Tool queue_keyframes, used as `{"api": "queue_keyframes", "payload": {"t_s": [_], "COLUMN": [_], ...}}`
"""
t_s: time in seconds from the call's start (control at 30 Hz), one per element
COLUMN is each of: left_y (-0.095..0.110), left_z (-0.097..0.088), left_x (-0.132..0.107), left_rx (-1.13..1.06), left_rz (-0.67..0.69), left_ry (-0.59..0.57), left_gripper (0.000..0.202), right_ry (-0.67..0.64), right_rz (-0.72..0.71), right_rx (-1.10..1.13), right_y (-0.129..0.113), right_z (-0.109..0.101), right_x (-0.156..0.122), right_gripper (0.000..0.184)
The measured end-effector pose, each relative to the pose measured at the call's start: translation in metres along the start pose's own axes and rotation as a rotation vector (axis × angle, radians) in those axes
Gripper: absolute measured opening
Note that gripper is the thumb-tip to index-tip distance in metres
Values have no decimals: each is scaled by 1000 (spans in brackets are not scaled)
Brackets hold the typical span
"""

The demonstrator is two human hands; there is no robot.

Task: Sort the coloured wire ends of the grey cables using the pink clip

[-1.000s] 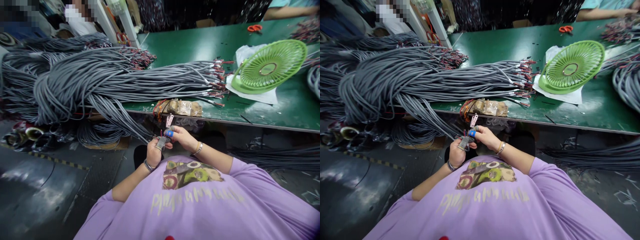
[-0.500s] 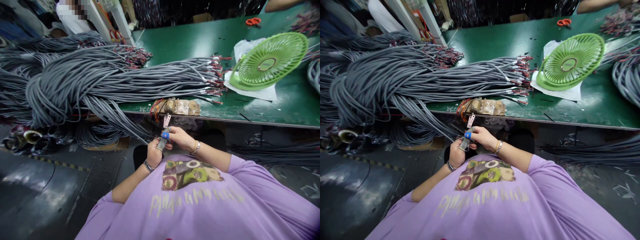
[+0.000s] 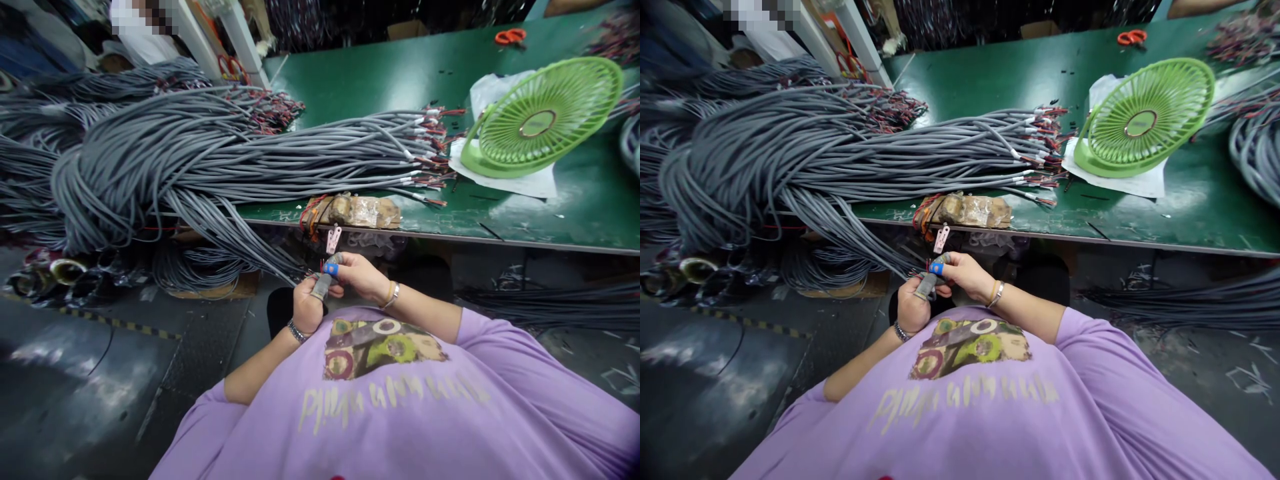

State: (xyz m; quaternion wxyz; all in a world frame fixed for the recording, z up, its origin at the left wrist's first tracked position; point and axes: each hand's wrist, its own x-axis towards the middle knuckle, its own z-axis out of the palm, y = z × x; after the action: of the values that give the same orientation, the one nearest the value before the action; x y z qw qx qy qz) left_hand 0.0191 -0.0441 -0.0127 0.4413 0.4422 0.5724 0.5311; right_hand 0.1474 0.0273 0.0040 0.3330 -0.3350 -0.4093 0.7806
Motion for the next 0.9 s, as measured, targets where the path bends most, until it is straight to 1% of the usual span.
{"api": "queue_keyframes", "payload": {"t_s": [0.13, 0.27, 0.37, 0.53, 0.67, 0.9], "left_y": [0, -2, -3, -4, -4, -3], "left_z": [-1, -2, -2, -3, -3, -2], "left_x": [1, 2, 2, 1, 1, 0], "left_rx": [-45, -102, -108, -65, -64, -80], "left_rz": [6, 18, 10, 44, 30, 22], "left_ry": [32, 107, 103, 102, 101, 126], "left_gripper": [33, 32, 32, 35, 37, 33], "right_ry": [-66, -68, -79, -84, -53, 16], "right_rz": [52, 104, 120, 51, 15, 7], "right_rx": [29, 91, 88, 27, -19, 0], "right_y": [0, -2, -2, -3, -5, -1], "right_z": [-5, -12, -14, -6, -1, -4], "right_x": [-1, -2, -3, -5, -5, -4], "right_gripper": [37, 41, 43, 40, 37, 31]}}
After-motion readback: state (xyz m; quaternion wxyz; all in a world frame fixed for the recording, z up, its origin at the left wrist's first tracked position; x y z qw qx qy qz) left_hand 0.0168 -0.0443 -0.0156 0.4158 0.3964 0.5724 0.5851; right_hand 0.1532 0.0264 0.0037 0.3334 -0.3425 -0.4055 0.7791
